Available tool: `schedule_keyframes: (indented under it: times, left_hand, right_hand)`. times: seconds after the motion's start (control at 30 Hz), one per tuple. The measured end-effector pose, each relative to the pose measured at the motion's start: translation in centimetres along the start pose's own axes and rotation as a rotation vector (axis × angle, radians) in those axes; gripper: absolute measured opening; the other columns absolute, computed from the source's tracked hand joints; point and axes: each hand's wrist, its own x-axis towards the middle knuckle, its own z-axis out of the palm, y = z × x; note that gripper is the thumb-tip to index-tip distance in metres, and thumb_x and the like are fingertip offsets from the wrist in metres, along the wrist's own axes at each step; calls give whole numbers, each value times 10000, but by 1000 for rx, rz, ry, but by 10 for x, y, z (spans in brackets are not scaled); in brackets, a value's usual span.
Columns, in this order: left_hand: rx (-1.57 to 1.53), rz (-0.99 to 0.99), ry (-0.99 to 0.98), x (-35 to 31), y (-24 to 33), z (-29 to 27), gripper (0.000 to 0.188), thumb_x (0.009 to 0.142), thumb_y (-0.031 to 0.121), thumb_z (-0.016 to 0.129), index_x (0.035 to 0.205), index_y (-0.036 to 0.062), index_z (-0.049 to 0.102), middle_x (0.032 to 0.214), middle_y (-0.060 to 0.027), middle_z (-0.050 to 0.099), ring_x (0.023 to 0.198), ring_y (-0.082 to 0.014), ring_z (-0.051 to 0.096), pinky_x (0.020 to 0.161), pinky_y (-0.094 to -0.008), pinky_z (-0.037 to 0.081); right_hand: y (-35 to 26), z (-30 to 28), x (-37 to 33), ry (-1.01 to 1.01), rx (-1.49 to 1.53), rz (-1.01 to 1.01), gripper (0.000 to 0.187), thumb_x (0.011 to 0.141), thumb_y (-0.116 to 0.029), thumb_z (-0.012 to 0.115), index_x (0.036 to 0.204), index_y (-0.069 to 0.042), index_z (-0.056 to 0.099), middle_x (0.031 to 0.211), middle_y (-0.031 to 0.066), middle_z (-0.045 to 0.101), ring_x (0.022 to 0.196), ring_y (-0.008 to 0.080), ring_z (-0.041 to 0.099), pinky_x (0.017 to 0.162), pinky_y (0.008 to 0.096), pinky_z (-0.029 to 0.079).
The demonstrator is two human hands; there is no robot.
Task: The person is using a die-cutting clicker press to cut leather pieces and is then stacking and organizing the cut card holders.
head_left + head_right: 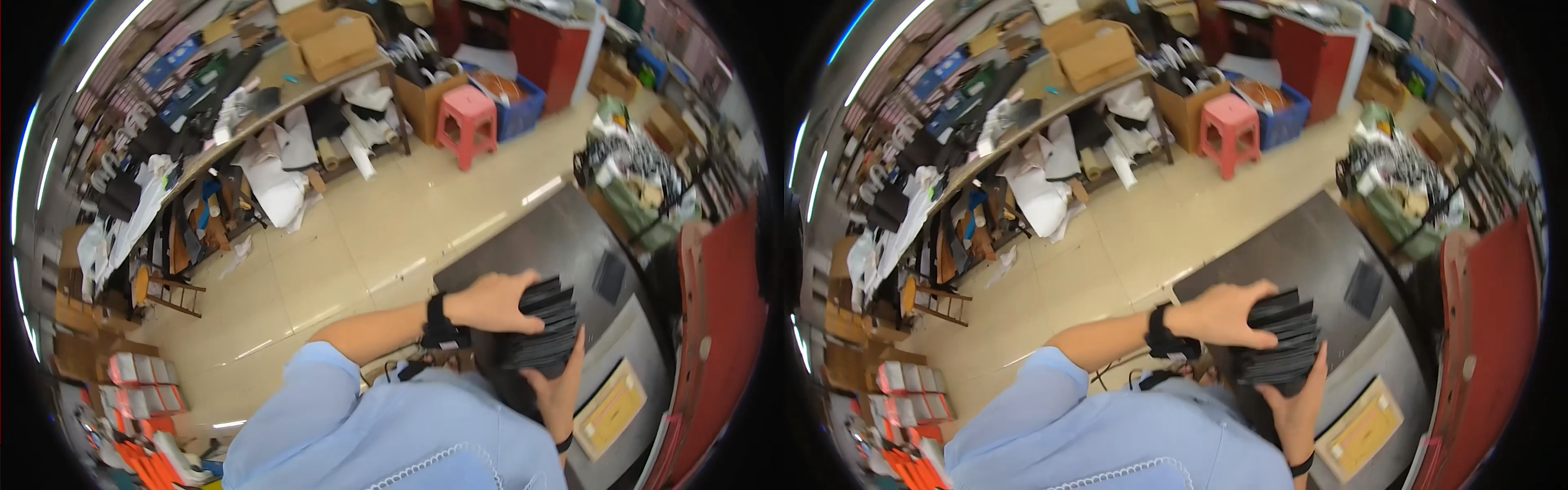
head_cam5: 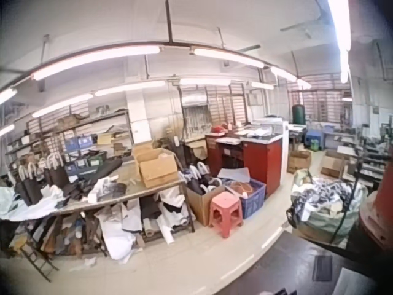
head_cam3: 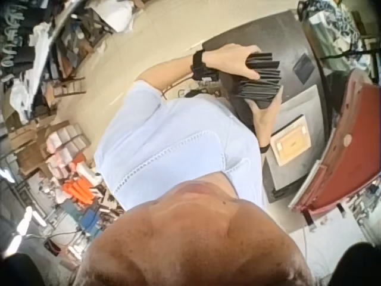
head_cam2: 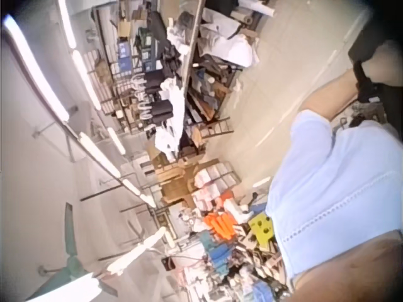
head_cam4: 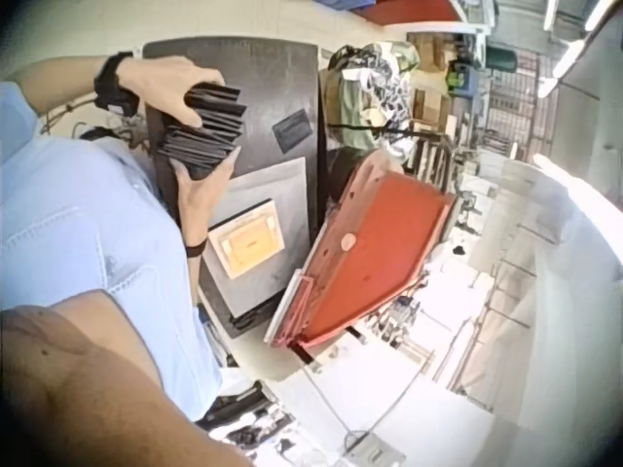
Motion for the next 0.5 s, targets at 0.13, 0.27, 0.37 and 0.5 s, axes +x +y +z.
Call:
schedule_keyframes:
  times: [0.13, 0.27, 0.37, 0.5]
  left_hand:
    - [157, 44, 3, -9, 10, -12, 754, 766, 413, 769, 1360, 58, 469, 1237, -214, 614, 1091, -377, 642, 920, -428, 512]
    - [159, -57, 10, -10, -14, 15, 866, 788, 343, 805, 1469, 42, 362, 1373, -245, 544, 1255, -368, 566, 1010, -400, 471]
    - [61, -157, -69, 0, -5, 15, 880, 764, 387, 836, 1443, 61, 380, 1280, -244, 613, 1178, -362, 624, 983, -403, 488]
    - [43, -74, -72, 10, -13, 23, 875, 752, 405, 848, 1422, 62, 402, 1291, -232, 612, 1170, -331, 632, 974, -390, 491]
  right_hand:
    - [-7, 1, 9, -26, -88, -134, 1076, 634, -80, 883, 1509, 28, 266, 1436, 263, 444, 1318, 416, 452, 1101, 427, 380]
    - [21, 21, 7, -44, -160, -148, 1130, 664, -102, 869, 1554, -19, 177, 1532, 270, 312, 1391, 435, 363, 1144, 426, 350]
    - [17, 21, 3, -44, -112, -67, 1160, 655, -82, 871, 1568, -47, 155, 1556, 268, 274, 1410, 432, 339, 1155, 422, 343]
    - [24, 18, 2, 1, -62, -68, 1184, 641, -55, 875, 1573, -57, 145, 1568, 259, 259, 1421, 426, 324, 1165, 423, 333]
